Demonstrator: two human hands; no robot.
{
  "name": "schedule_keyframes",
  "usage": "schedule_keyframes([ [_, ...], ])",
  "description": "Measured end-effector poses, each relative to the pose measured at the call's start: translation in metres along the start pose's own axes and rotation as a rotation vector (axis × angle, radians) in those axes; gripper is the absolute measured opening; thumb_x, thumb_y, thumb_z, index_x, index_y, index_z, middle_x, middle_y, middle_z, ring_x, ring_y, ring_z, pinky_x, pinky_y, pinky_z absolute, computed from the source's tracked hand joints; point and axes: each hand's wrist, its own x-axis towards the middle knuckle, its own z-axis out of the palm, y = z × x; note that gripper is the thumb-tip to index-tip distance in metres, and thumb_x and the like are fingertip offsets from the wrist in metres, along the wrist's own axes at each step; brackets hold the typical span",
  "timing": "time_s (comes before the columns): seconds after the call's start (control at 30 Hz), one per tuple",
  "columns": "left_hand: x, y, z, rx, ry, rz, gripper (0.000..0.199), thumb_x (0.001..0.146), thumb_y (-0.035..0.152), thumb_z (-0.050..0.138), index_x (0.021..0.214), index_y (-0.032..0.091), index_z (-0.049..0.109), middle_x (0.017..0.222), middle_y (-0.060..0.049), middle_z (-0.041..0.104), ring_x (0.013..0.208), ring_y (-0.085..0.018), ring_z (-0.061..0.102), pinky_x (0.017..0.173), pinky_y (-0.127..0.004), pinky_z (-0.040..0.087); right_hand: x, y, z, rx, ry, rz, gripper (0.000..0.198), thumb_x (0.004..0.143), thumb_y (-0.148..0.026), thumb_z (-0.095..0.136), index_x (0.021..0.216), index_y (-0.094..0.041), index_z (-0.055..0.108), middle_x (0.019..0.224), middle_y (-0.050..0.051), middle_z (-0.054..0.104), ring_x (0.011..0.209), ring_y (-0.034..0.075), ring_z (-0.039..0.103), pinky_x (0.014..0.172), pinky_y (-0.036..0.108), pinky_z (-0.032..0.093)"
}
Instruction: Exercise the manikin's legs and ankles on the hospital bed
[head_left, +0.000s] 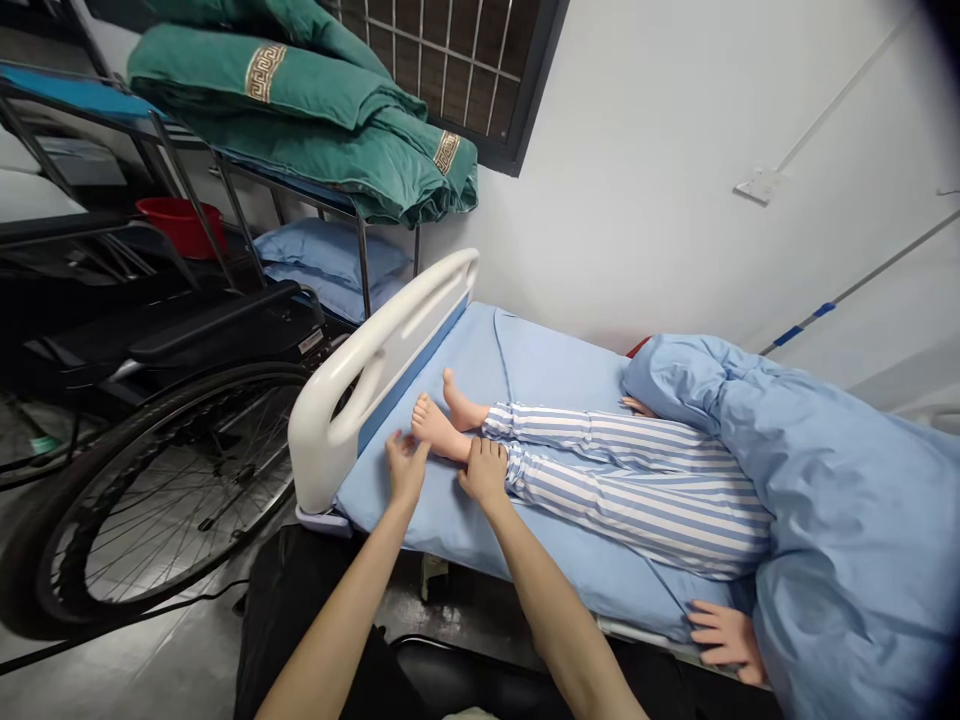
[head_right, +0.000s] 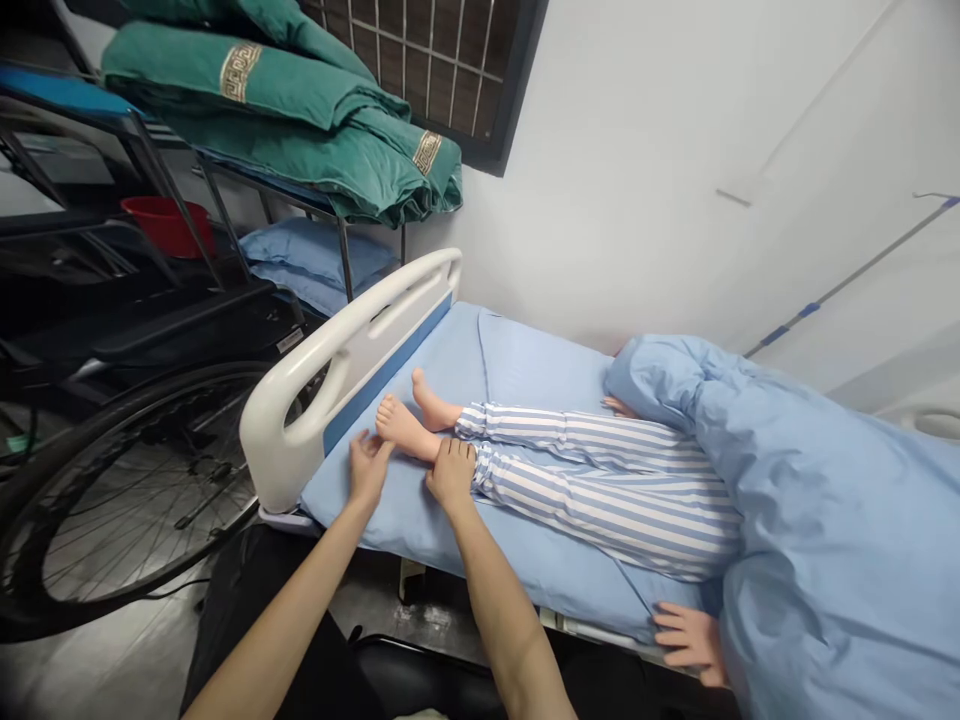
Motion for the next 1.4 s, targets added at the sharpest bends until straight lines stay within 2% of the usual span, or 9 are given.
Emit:
schedule_keyframes([
  [0.1,0.026,0.042,0.003,0.276,-0.057,0.298,0.075,0.075,0.020,0.069,0.144,0.011,0.040,0.146,-0.021,0.052,0.136,-0.029,0.051,0.114,-0.041,0.042,0.001,0.000,0.002,-0.016,0.017,-0.013,0.040,0.076,-0.024,0.065,0.113,-0.009,0.058,0.113,0.017,0.061,0.104,0.030,0.052,0.098,0.043,0.036],
  [0.17,0.040,0.071,0.012,0.553,-0.123,0.450,0.062,0.077,0.018,0.064,0.138,0.009,0.051,0.141,-0.020,0.056,0.134,-0.030,0.052,0.116,-0.043,0.040,0.002,0.001,0.003,-0.024,0.015,-0.012,0.039,0.076,-0.024,0.066,0.111,-0.009,0.058,0.111,0.016,0.061,0.102,0.030,0.052,0.097,0.043,0.036],
  [0.4,0.080,0.108,0.028,1.142,-0.452,0.410,0.046,0.087,0.028,0.054,0.130,0.014,0.060,0.115,-0.015,0.072,0.107,-0.031,0.068,0.092,-0.039,0.051,0.004,0.003,0.001,-0.057,-0.041,-0.046,0.052,0.074,-0.028,0.069,0.118,-0.006,0.056,0.114,0.018,0.059,0.105,0.030,0.053,0.103,0.044,0.036],
  [0.57,0.083,0.109,0.022,1.113,-0.489,0.405,0.071,0.084,0.026,0.058,0.152,0.020,0.038,0.114,-0.012,0.073,0.105,-0.028,0.069,0.089,-0.033,0.050,0.017,0.016,-0.009,0.106,-0.165,-0.097,0.052,0.081,-0.046,0.066,0.117,-0.010,0.058,0.115,0.017,0.063,0.107,0.029,0.057,0.097,0.039,0.042],
  [0.8,0.076,0.115,0.016,1.069,-0.541,0.419,0.074,0.087,0.034,0.053,0.158,0.031,0.032,0.117,-0.007,0.072,0.106,-0.028,0.068,0.092,-0.035,0.049,0.083,0.024,-0.035,0.252,-0.046,-0.004,0.039,0.101,-0.029,0.032,0.121,-0.013,0.061,0.120,0.015,0.067,0.109,0.020,0.061,0.090,0.029,0.045],
  [0.9,0.078,0.116,0.018,1.049,-0.555,0.432,0.074,0.086,0.037,0.055,0.156,0.027,0.034,0.122,-0.010,0.070,0.106,-0.030,0.068,0.092,-0.036,0.049,0.116,0.020,-0.044,0.137,-0.264,0.008,0.041,0.101,-0.031,0.034,0.122,-0.011,0.063,0.116,0.017,0.069,0.105,0.022,0.065,0.088,0.029,0.046],
  [1.03,0.082,0.123,0.026,1.076,-0.618,0.407,0.068,0.083,0.036,0.055,0.147,0.020,0.039,0.125,-0.013,0.067,0.109,-0.031,0.066,0.089,-0.037,0.050,0.140,0.025,-0.041,0.073,-0.496,-0.061,0.046,0.090,-0.048,0.059,0.119,-0.013,0.068,0.110,0.017,0.073,0.096,0.025,0.069,0.085,0.031,0.047],
  [1.23,0.104,0.130,0.048,1.116,-0.741,0.334,0.041,0.080,0.030,0.054,0.120,0.022,0.060,0.103,-0.006,0.071,0.095,-0.024,0.067,0.081,-0.029,0.050,0.141,0.043,-0.014,-0.008,-0.417,-0.045,0.043,0.099,-0.037,0.039,0.116,-0.015,0.072,0.112,0.016,0.073,0.104,0.027,0.070,0.086,0.034,0.048],
  [1.4,0.141,0.123,0.085,1.145,-0.655,0.287,0.023,0.073,0.033,0.065,0.089,0.018,0.071,0.079,-0.008,0.070,0.080,-0.023,0.067,0.080,-0.032,0.051,0.148,0.048,-0.003,0.054,-0.394,0.002,0.048,0.102,-0.035,0.031,0.118,-0.017,0.073,0.115,0.014,0.073,0.106,0.026,0.070,0.087,0.034,0.048],
])
